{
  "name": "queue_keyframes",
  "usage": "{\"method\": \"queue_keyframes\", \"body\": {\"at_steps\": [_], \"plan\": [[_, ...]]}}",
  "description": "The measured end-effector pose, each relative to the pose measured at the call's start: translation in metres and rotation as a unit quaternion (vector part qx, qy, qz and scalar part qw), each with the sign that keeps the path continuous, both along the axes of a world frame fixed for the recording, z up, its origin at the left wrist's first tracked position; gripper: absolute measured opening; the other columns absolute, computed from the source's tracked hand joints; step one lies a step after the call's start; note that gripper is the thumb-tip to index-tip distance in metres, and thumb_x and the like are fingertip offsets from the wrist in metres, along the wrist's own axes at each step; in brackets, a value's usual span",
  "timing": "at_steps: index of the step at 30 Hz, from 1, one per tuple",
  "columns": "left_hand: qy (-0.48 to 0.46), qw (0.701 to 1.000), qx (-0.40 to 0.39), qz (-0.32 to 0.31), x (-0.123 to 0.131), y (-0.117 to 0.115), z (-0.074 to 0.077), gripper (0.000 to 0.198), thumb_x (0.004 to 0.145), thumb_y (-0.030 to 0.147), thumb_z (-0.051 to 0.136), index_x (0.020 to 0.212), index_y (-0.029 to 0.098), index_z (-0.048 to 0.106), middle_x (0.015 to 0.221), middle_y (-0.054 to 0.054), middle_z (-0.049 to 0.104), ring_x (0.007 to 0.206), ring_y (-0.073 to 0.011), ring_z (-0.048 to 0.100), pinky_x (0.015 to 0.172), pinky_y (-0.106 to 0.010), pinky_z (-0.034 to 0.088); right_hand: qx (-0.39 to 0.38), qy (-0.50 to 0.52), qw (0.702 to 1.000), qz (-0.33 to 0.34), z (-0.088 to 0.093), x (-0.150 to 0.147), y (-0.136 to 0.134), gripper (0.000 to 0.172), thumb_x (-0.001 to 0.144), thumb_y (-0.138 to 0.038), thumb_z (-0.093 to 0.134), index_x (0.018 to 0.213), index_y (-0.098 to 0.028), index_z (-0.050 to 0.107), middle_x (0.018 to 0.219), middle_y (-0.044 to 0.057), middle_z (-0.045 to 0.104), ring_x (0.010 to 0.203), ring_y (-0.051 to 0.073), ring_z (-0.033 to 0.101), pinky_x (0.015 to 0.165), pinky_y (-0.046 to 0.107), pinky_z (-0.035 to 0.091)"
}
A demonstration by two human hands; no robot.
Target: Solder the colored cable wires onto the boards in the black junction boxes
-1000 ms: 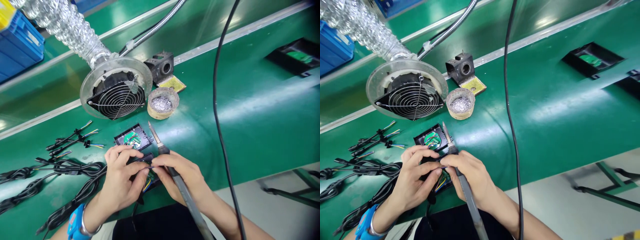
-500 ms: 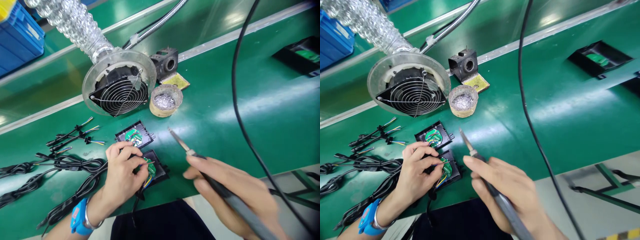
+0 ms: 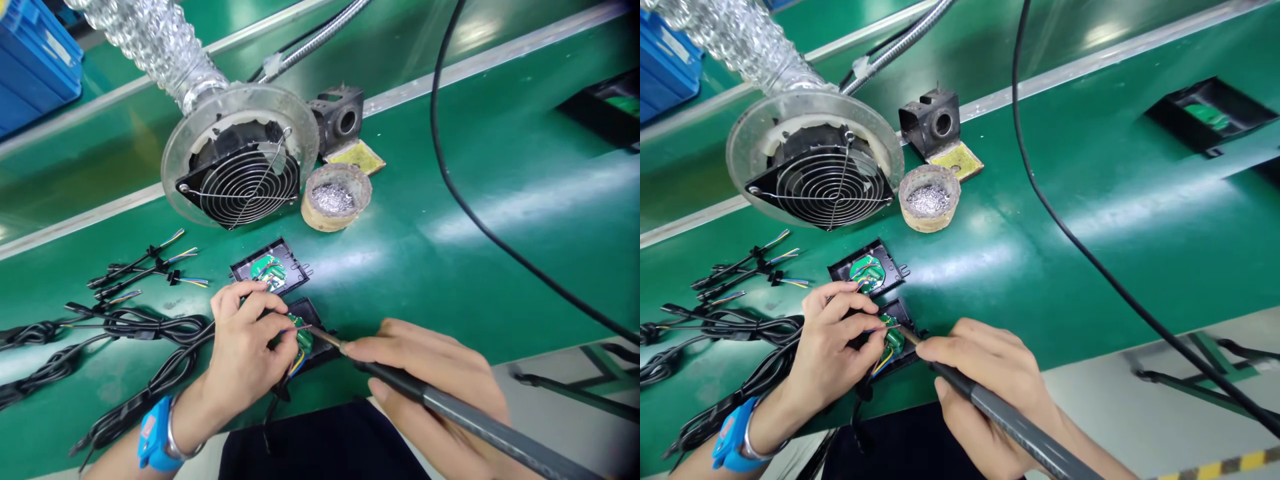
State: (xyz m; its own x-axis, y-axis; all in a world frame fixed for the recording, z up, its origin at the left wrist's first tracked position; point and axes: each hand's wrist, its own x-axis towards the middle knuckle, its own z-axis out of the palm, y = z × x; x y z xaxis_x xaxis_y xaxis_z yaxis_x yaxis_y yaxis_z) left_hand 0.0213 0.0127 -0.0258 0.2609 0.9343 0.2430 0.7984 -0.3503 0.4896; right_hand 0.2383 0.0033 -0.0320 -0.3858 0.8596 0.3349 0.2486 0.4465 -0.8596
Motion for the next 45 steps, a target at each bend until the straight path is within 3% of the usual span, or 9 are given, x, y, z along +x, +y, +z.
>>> {"method": "queue_keyframes", "body": {"at_steps": [15,24,30,34,38,41,45], "plan": [[0.019,1.0,0.006,-0.002,0.0,0.0,-0.001,0.014,0.077,0.014,0.068,0.068,0.024,0.071,0.084,0.0,0.071,0.105,-0.0265,0.054,0.091,-0.049,0.042,0.019,-0.005,1.0,0.008,0.003,0.0,0.002,0.027,0.076,-0.006,0.051,0.098,-0.016,0.064,0.066,0.002,0.056,0.052,0.013,0.05,0.044,0.029,0.04],[0.017,1.0,0.011,-0.01,-0.001,0.001,-0.002,0.013,0.077,0.014,0.069,0.069,0.023,0.072,0.085,0.0,0.07,0.105,-0.0262,0.054,0.091,-0.048,0.04,0.052,-0.044,0.997,-0.021,0.003,-0.002,-0.014,0.027,0.079,-0.004,0.05,0.097,-0.016,0.064,0.067,0.002,0.058,0.055,0.013,0.053,0.05,0.029,0.042],[0.016,1.0,0.006,-0.011,-0.002,0.0,-0.002,0.012,0.076,0.014,0.071,0.07,0.024,0.072,0.086,0.0,0.069,0.105,-0.0265,0.054,0.091,-0.048,0.04,0.024,-0.076,0.996,-0.047,0.013,0.016,-0.022,0.028,0.08,-0.006,0.052,0.101,-0.019,0.065,0.078,0.005,0.064,0.068,0.018,0.063,0.06,0.032,0.052],[0.014,1.0,0.003,-0.011,-0.003,0.0,-0.003,0.012,0.076,0.013,0.071,0.071,0.024,0.072,0.086,0.0,0.069,0.105,-0.0264,0.053,0.091,-0.048,0.04,0.028,-0.079,0.994,-0.075,0.02,0.03,-0.024,0.026,0.079,-0.011,0.057,0.099,-0.023,0.067,0.078,0.004,0.067,0.071,0.021,0.067,0.055,0.031,0.053],[0.018,1.0,0.008,-0.015,-0.003,0.0,-0.003,0.012,0.077,0.014,0.07,0.07,0.023,0.071,0.087,0.0,0.068,0.105,-0.0262,0.054,0.091,-0.048,0.04,0.016,-0.037,0.991,-0.13,0.012,0.022,-0.024,0.036,0.078,-0.008,0.057,0.11,-0.024,0.065,0.08,0.005,0.067,0.072,0.021,0.066,0.054,0.032,0.052],[0.021,0.999,0.009,-0.023,-0.004,0.0,-0.001,0.008,0.078,0.016,0.069,0.074,0.023,0.07,0.089,-0.002,0.068,0.106,-0.0268,0.054,0.092,-0.05,0.038,0.051,0.006,0.984,-0.173,0.001,0.007,-0.02,0.042,0.079,-0.004,0.055,0.116,-0.022,0.062,0.075,0.003,0.063,0.07,0.019,0.064,0.053,0.031,0.049],[-0.003,0.999,-0.003,-0.046,-0.006,-0.002,0.004,0.007,0.079,0.02,0.068,0.086,0.022,0.069,0.094,-0.003,0.069,0.109,-0.0278,0.054,0.096,-0.053,0.035,0.05,0.0,0.99,-0.134,-0.001,0.003,-0.018,0.037,0.08,-0.005,0.054,0.113,-0.019,0.061,0.072,0.002,0.061,0.069,0.016,0.063,0.053,0.029,0.049]]}}
